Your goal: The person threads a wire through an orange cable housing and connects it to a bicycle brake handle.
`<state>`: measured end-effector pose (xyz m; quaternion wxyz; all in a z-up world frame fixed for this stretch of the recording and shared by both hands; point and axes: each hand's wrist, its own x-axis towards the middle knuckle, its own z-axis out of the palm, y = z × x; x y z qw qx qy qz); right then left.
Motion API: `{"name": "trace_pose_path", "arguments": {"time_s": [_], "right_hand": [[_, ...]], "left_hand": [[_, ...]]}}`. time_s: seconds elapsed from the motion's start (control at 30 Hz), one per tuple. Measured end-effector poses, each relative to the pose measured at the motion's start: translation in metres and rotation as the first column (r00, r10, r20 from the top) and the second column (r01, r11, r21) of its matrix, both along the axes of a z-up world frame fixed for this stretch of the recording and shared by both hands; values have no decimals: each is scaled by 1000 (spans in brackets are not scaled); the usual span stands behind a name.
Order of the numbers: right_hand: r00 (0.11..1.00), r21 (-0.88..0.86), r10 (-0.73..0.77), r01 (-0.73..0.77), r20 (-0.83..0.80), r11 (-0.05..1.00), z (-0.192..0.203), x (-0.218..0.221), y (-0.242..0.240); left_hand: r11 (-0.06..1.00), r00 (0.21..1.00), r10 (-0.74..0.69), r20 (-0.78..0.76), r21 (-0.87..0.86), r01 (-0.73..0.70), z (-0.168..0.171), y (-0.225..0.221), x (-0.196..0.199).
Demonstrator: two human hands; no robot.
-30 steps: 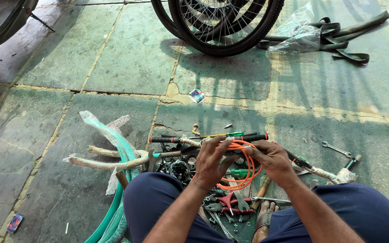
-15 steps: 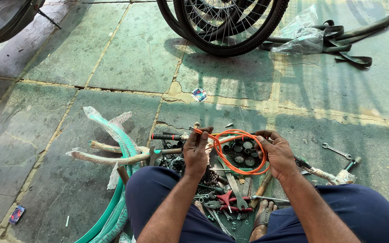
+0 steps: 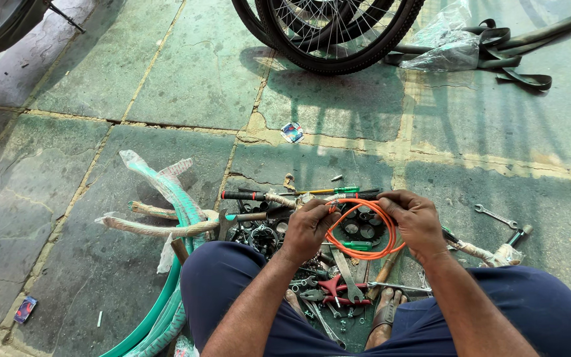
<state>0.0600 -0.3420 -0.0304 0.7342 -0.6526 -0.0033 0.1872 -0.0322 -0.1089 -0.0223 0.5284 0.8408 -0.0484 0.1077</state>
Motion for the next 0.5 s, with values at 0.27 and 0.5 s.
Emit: {"name": "trace_pose_path", "arguments": {"time_s": [0.27, 0.5], "right_hand": [[724, 93, -663, 685, -189, 722, -16, 46, -61], [632, 215, -675, 770, -380, 600, -78, 57, -78]], "left_hand": [[741, 938, 319, -138, -580, -338, -49, 37, 10], [445, 893, 328, -308, -783, -434, -56, 47, 11]]}}
